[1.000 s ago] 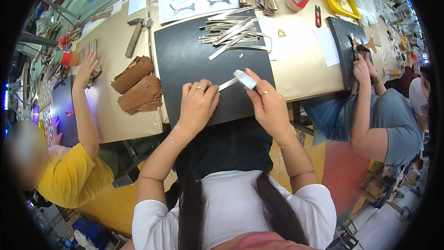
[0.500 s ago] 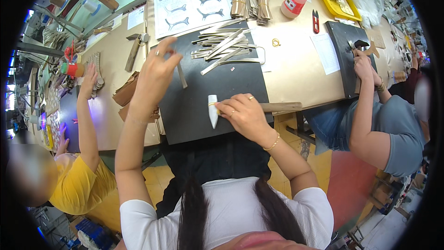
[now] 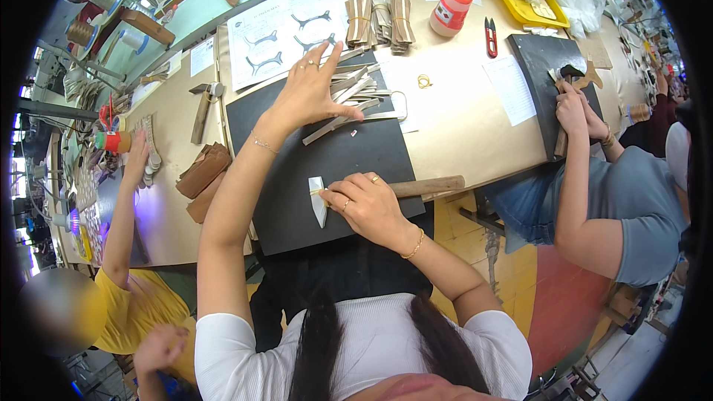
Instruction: The person repeatedly picks up small metal strips and rubs their edges with a handheld tool on a black mat. They occasionally set the tool down, pick up a stack of strips, and resume rubbing individual pieces. Coworkers are visible at adjacent stations performing similar tasks.
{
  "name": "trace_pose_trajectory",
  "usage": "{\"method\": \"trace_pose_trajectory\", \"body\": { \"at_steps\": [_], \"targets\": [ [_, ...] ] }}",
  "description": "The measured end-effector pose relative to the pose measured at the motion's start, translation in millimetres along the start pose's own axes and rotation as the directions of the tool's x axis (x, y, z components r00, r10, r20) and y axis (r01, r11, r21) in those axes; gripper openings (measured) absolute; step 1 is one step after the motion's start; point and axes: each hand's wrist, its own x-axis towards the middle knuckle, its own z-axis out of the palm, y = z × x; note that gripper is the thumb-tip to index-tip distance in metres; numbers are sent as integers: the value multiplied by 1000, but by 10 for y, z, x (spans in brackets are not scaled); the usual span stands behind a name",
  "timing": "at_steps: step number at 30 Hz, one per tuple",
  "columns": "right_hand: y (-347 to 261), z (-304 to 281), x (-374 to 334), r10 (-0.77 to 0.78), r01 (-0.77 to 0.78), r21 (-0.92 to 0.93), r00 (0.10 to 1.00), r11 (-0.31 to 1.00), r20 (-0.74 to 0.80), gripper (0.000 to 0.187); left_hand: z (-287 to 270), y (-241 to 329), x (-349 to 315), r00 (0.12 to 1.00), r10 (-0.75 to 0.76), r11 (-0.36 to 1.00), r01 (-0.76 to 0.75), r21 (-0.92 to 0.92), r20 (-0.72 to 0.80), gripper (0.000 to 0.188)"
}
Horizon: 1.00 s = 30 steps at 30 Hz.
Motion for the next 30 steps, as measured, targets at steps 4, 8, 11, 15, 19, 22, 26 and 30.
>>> {"method": "trace_pose_trajectory", "body": {
  "at_steps": [4,8,11,15,19,22,26,30],
  "targets": [
    [-23,-102,44,24,-30,116,998,993,57,30,49,-12,9,988,-25,1000,24,4,154,143],
    [-47,-186,65,71,-83,172,995,982,75,35,11,43,3,983,-71,995,82,-61,169,127],
    [-66,-216,57,93,-105,194,993,975,74,34,-37,94,-23,990,-63,997,67,-31,124,103],
    [-88,-228,42,96,-110,208,993,972,76,33,-41,156,14,967,-98,994,108,-33,234,63],
    [-96,-244,48,93,-101,226,995,969,47,32,21,215,26,968,-65,994,83,-66,244,45],
    [-100,-275,51,88,-92,209,996,973,27,32,75,227,-18,980,-39,992,61,-108,196,41],
    [-75,-352,52,107,-103,193,994,976,-13,32,138,234,-136,995,-50,983,64,-174,84,36],
    [11,-452,87,142,-130,141,987,981,-73,31,71,229,-222,992,-124,940,117,-320,-1,39]
  ]
}}
